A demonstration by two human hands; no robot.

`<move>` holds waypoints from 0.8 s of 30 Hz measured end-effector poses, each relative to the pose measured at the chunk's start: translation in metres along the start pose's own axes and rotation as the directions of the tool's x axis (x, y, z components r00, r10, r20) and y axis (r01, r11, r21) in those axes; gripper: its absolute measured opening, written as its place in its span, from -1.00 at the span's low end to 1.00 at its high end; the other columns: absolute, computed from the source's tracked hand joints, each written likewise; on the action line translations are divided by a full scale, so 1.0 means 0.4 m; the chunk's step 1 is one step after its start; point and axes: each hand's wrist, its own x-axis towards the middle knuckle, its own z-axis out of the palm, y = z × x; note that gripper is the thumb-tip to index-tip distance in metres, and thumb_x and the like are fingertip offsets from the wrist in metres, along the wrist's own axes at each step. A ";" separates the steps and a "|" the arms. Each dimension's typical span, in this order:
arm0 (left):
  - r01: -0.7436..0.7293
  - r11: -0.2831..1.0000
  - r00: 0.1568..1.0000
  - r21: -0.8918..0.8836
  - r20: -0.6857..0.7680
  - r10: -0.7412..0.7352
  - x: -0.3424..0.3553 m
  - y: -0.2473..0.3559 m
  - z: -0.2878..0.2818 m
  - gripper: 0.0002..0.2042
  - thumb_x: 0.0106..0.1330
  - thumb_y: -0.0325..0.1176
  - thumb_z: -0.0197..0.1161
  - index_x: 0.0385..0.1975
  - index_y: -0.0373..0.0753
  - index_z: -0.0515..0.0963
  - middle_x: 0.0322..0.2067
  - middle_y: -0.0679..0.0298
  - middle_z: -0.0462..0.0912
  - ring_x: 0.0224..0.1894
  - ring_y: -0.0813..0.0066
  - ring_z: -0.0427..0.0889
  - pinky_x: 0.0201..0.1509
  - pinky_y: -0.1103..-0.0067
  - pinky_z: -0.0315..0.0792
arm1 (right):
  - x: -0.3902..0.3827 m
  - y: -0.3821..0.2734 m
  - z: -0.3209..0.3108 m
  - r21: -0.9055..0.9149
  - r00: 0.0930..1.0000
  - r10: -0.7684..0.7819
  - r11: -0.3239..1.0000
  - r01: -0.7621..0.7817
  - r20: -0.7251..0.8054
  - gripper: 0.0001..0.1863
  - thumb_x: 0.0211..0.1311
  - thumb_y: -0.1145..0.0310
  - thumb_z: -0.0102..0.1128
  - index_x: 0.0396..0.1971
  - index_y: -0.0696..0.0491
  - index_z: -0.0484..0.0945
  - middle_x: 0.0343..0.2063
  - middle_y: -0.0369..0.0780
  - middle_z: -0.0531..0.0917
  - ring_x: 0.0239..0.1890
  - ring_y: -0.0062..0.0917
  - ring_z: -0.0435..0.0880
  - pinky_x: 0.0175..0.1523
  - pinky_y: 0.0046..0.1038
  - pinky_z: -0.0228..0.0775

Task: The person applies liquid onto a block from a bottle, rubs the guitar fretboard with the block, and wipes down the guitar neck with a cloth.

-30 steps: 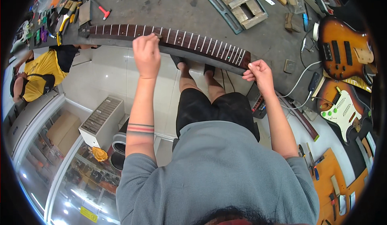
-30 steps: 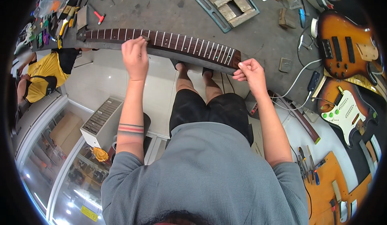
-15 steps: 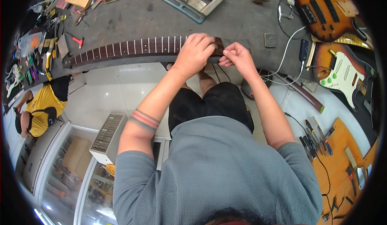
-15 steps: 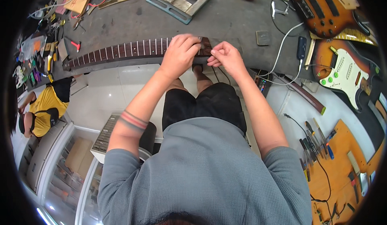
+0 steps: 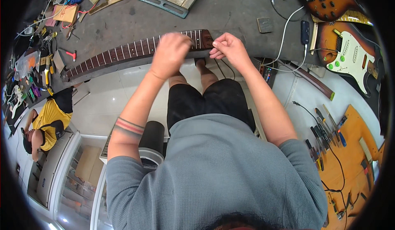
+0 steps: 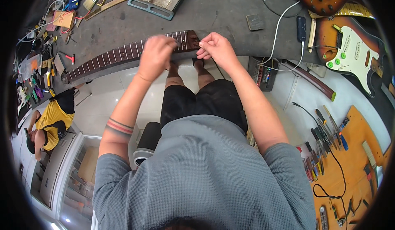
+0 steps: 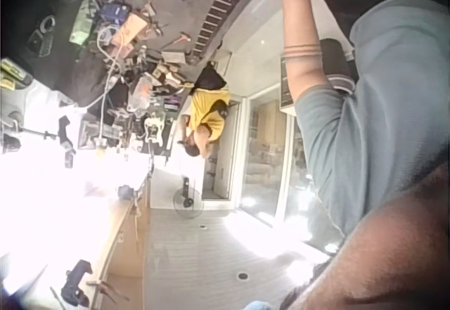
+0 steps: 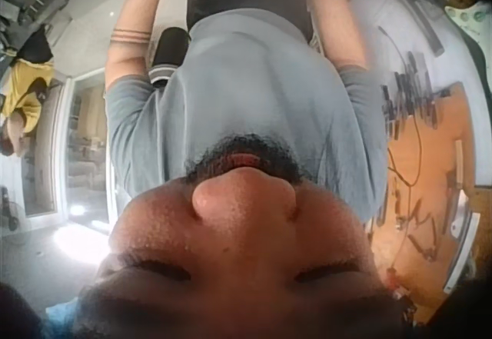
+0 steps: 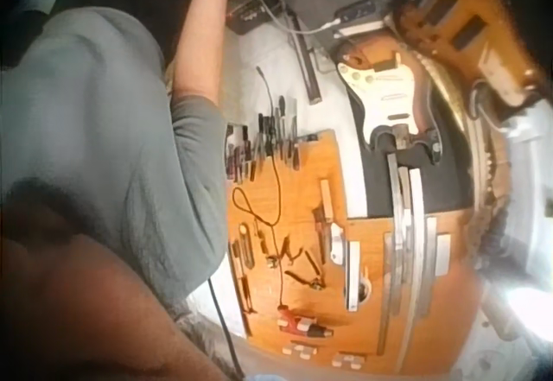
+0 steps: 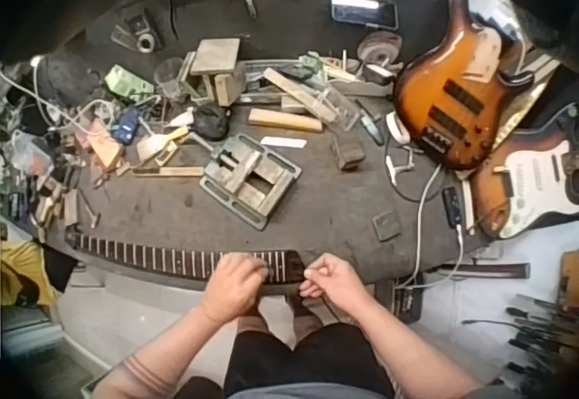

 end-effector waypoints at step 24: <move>0.285 0.952 0.932 0.114 -0.267 -0.247 -0.103 -0.082 -0.079 -0.77 0.11 -0.61 0.41 -0.22 -0.22 0.72 -0.14 0.22 0.76 -0.03 0.13 0.70 0.09 0.26 0.57 | -0.003 -0.005 -0.002 -0.047 1.000 -0.009 0.999 0.009 0.008 -0.82 0.59 0.38 0.20 -0.06 0.20 0.52 -0.30 -0.05 0.81 -0.29 -0.39 0.87 -0.21 -0.47 0.71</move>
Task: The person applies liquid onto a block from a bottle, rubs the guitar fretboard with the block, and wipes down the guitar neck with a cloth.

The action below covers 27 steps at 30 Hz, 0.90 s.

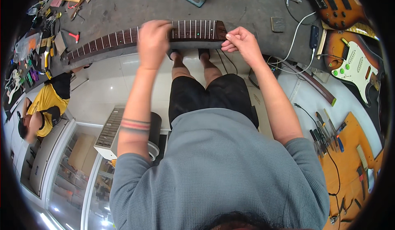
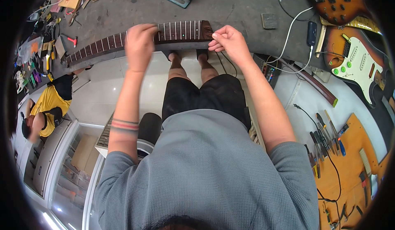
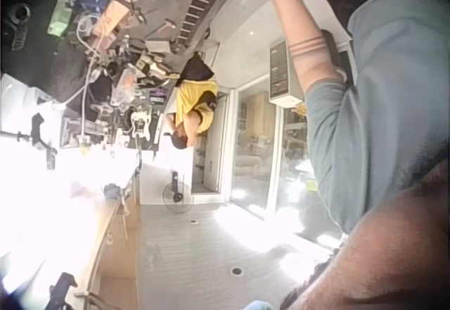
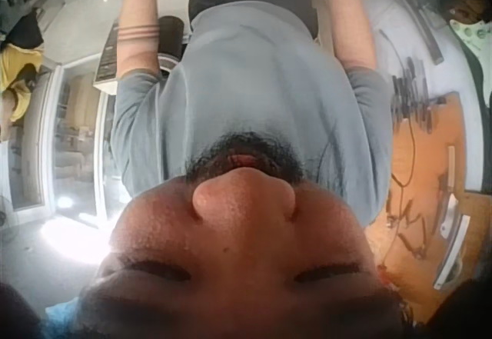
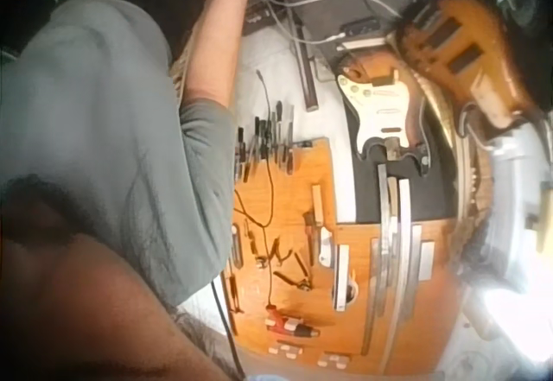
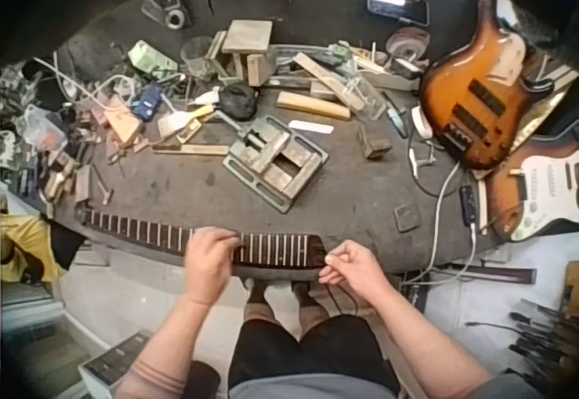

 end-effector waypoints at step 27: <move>-0.029 0.999 0.999 -0.019 0.032 0.029 0.017 0.046 0.034 -0.86 0.17 -0.54 0.38 -0.29 -0.18 0.69 -0.18 0.33 0.77 -0.04 0.17 0.69 0.12 0.27 0.51 | -0.003 -0.003 0.004 -0.039 1.000 -0.022 0.999 0.022 0.004 -0.79 0.61 0.30 0.21 -0.05 0.16 0.53 -0.28 -0.10 0.81 -0.26 -0.43 0.86 -0.16 -0.51 0.66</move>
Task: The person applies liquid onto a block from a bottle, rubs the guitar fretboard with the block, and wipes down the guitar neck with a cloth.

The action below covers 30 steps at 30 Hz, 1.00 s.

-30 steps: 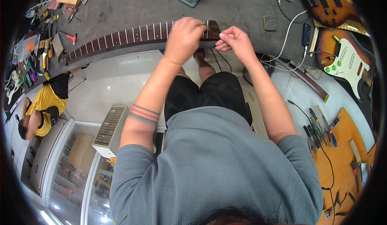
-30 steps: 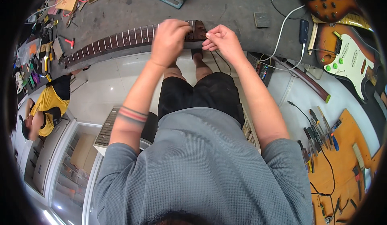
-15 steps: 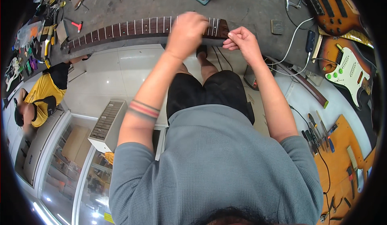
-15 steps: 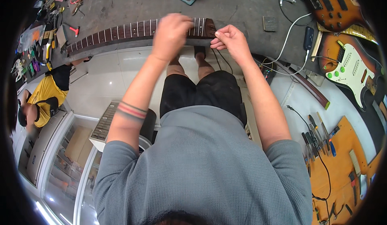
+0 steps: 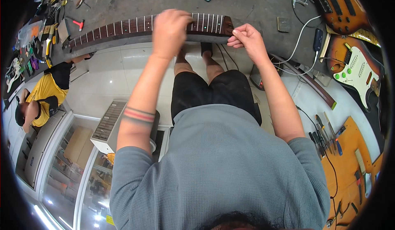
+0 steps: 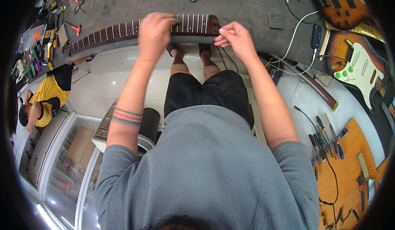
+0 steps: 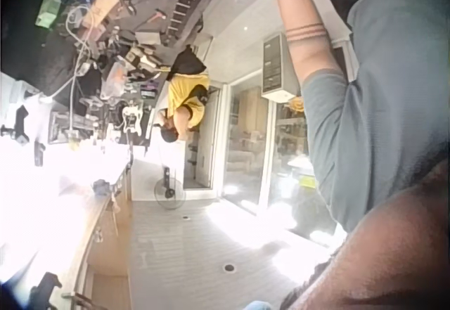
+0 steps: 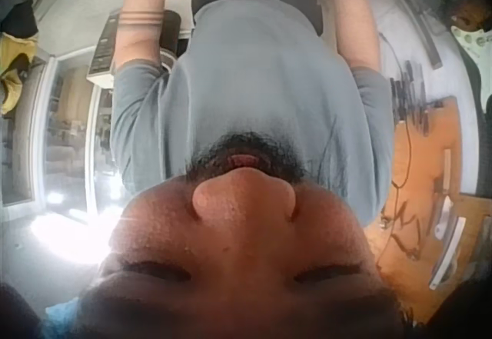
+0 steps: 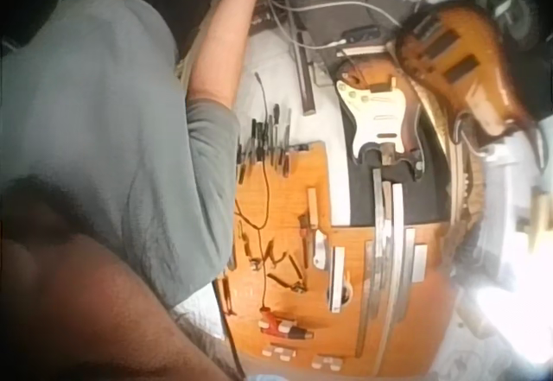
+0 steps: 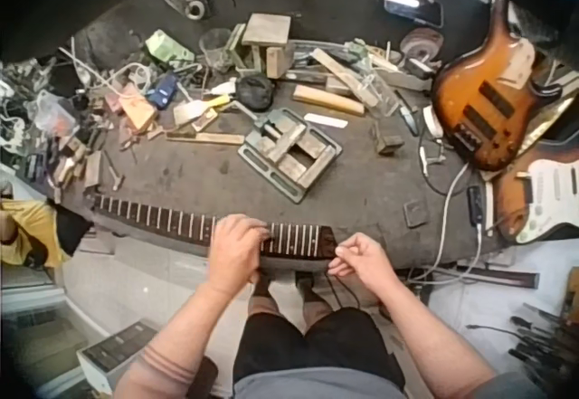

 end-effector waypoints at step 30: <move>0.042 0.999 0.995 -0.016 -0.093 -0.043 0.038 0.037 0.079 -0.90 0.21 -0.50 0.41 -0.31 -0.19 0.69 -0.21 0.27 0.75 -0.05 0.18 0.70 0.04 0.32 0.56 | 0.010 0.008 0.011 0.010 0.999 -0.036 0.999 0.036 0.013 -0.81 0.60 0.34 0.21 -0.06 0.18 0.53 -0.29 -0.08 0.81 -0.28 -0.42 0.87 -0.19 -0.51 0.68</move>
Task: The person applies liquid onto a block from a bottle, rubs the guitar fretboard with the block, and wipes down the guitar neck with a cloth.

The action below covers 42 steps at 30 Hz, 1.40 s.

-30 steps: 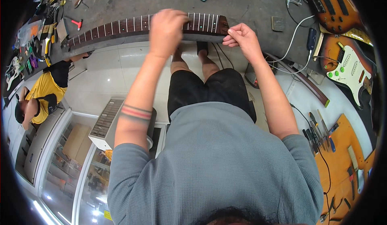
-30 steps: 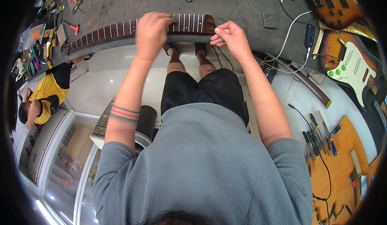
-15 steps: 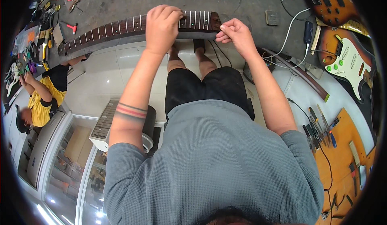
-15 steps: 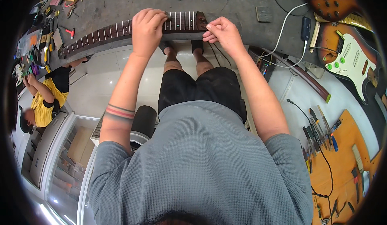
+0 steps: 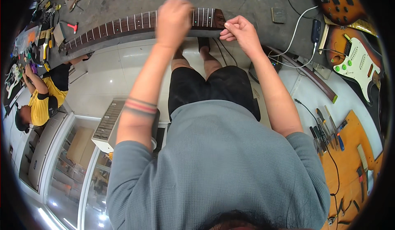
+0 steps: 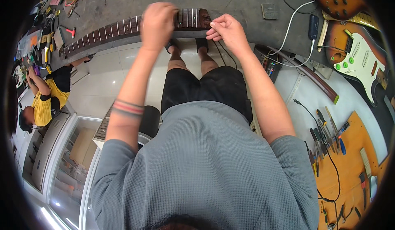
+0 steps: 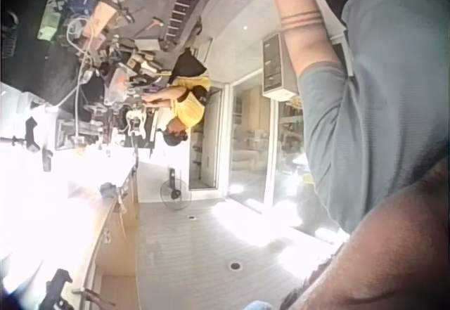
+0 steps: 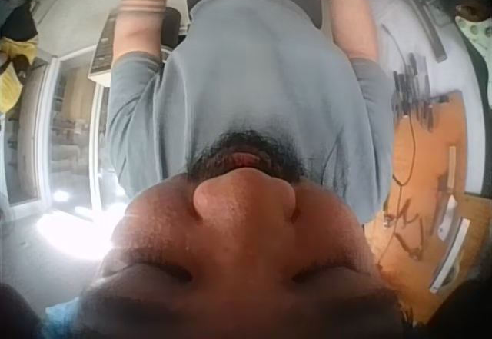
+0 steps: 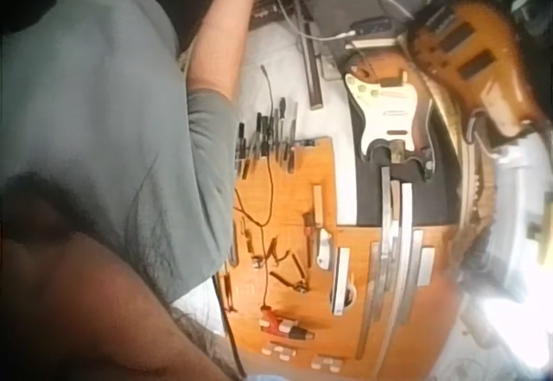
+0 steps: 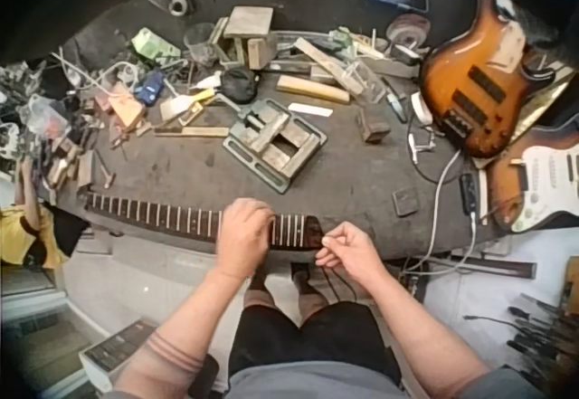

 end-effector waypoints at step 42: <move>-0.128 0.967 0.988 -0.220 0.059 0.144 -0.041 0.118 0.058 -0.80 0.09 -0.52 0.35 -0.26 -0.23 0.68 -0.17 0.25 0.71 -0.03 0.14 0.67 0.08 0.26 0.54 | 0.007 0.003 -0.010 -0.039 0.999 0.039 0.998 -0.039 0.000 -0.78 0.58 0.31 0.25 -0.06 0.17 0.54 -0.29 -0.08 0.82 -0.29 -0.41 0.87 -0.21 -0.52 0.67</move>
